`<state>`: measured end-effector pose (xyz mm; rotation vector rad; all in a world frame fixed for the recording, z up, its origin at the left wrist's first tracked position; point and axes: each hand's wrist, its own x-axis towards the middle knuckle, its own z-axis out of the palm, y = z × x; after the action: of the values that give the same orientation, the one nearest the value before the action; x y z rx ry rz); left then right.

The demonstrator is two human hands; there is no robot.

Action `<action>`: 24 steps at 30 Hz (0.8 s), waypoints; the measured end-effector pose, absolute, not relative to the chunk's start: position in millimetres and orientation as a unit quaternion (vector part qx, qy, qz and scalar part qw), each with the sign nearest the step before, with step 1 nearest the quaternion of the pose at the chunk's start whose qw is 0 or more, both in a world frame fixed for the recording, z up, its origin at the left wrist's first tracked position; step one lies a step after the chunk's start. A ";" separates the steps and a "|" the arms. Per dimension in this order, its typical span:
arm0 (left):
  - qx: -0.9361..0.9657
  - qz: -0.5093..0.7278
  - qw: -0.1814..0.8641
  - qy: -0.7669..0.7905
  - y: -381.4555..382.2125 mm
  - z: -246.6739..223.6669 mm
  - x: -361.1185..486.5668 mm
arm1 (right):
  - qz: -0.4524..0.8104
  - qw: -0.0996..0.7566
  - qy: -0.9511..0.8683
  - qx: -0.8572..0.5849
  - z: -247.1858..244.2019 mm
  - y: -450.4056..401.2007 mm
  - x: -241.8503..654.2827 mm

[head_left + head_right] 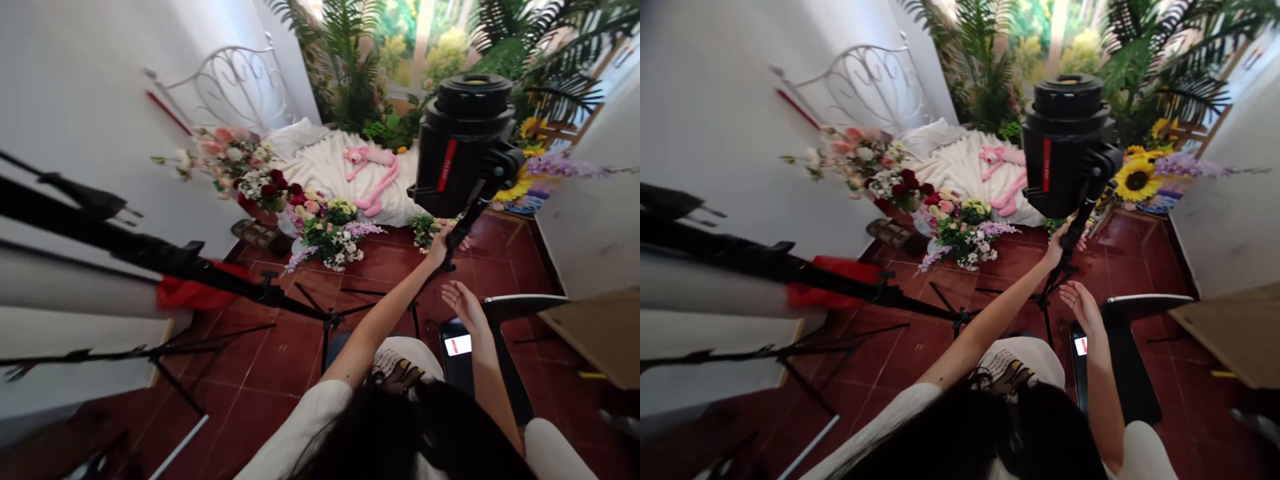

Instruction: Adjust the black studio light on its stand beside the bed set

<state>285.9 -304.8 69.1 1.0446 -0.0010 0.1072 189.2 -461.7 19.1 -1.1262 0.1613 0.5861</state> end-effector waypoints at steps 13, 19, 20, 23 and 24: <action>0.490 0.080 0.866 0.059 -311.5 63.8 276.2 | 0.350 0.848 0.092 -0.387 46.4 -409.1 192.5; 0.492 0.069 0.867 0.046 -310.6 59.7 278.1 | 0.299 0.921 0.080 -0.237 44.0 -397.4 193.4; 0.494 0.068 0.865 0.049 -310.8 59.2 278.8 | 0.299 0.926 0.074 -0.218 41.4 -397.3 193.1; 0.501 0.081 0.859 0.061 -312.5 58.2 280.7 | 0.313 0.935 0.067 -0.155 34.1 -397.2 193.6; 0.501 0.088 0.858 0.064 -313.3 57.9 281.2 | 0.321 0.936 0.065 -0.127 32.4 -397.0 194.1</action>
<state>281.2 -313.3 57.9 1.0531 0.1339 0.1852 194.1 -397.0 32.4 -0.2585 0.1334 0.6561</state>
